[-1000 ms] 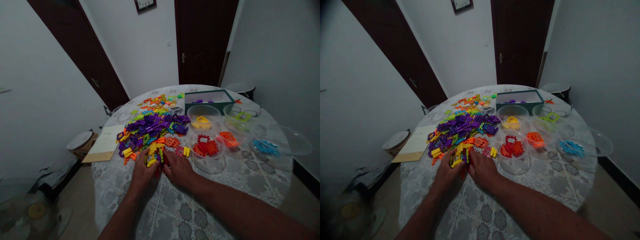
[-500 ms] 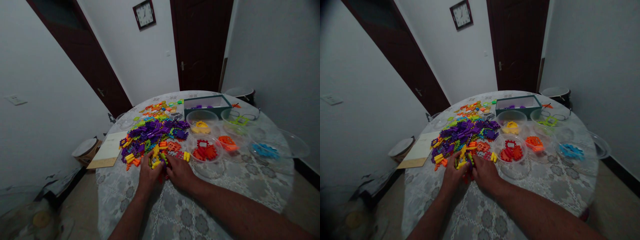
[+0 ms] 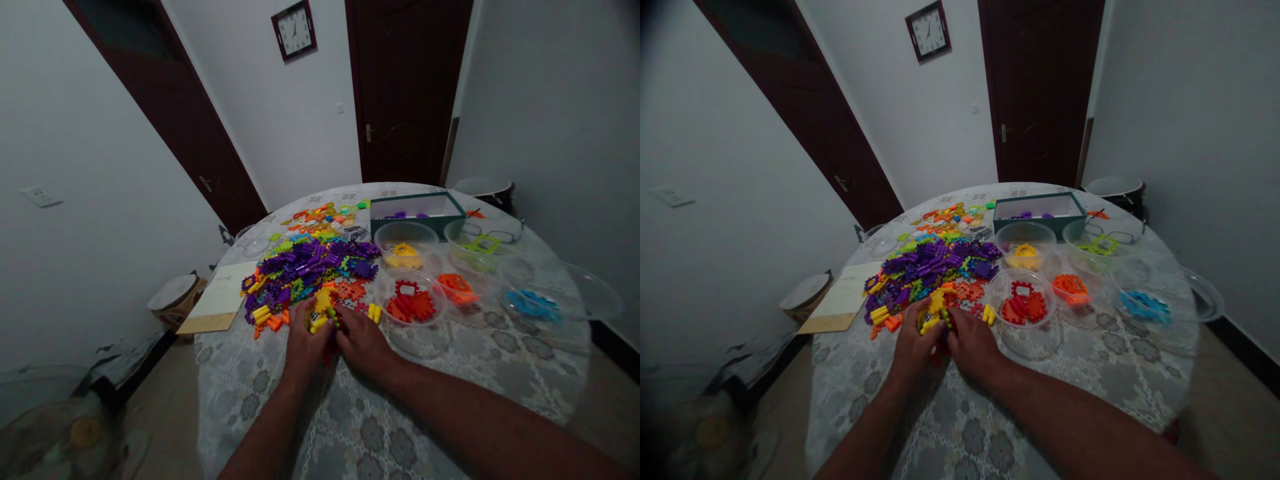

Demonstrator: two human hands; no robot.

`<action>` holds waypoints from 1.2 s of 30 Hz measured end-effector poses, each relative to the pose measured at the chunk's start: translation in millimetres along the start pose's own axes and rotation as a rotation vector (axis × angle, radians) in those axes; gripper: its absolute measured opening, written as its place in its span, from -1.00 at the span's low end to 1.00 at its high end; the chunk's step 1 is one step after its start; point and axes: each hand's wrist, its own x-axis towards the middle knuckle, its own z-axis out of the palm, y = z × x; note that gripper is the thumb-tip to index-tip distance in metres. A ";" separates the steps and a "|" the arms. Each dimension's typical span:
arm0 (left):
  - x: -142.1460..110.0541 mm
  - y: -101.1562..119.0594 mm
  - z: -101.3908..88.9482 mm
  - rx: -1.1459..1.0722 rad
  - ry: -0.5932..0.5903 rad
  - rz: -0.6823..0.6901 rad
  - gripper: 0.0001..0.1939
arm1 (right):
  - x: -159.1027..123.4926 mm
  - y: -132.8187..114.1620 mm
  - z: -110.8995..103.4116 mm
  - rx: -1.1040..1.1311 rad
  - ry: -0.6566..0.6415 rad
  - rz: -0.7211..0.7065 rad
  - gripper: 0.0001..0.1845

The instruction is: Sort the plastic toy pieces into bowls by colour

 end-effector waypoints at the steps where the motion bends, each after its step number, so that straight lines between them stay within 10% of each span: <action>1: 0.2 1.4 1.5 -0.010 0.003 -0.007 -0.51 | 0.4 0.5 0.1 0.033 0.020 -0.002 -0.41; 20: 28.7 13.1 7.0 -0.515 -0.178 -0.115 -0.45 | 2.4 14.7 13.0 0.067 0.315 -0.214 -0.22; 29: 33.1 2.5 3.3 -0.679 -0.220 -0.173 -0.27 | -0.2 10.1 17.4 -0.112 0.257 -0.363 -0.01; 36: 39.0 -5.3 0.3 -0.783 -0.103 -0.190 -0.64 | 4.2 4.7 13.8 -0.134 0.171 -0.426 -0.06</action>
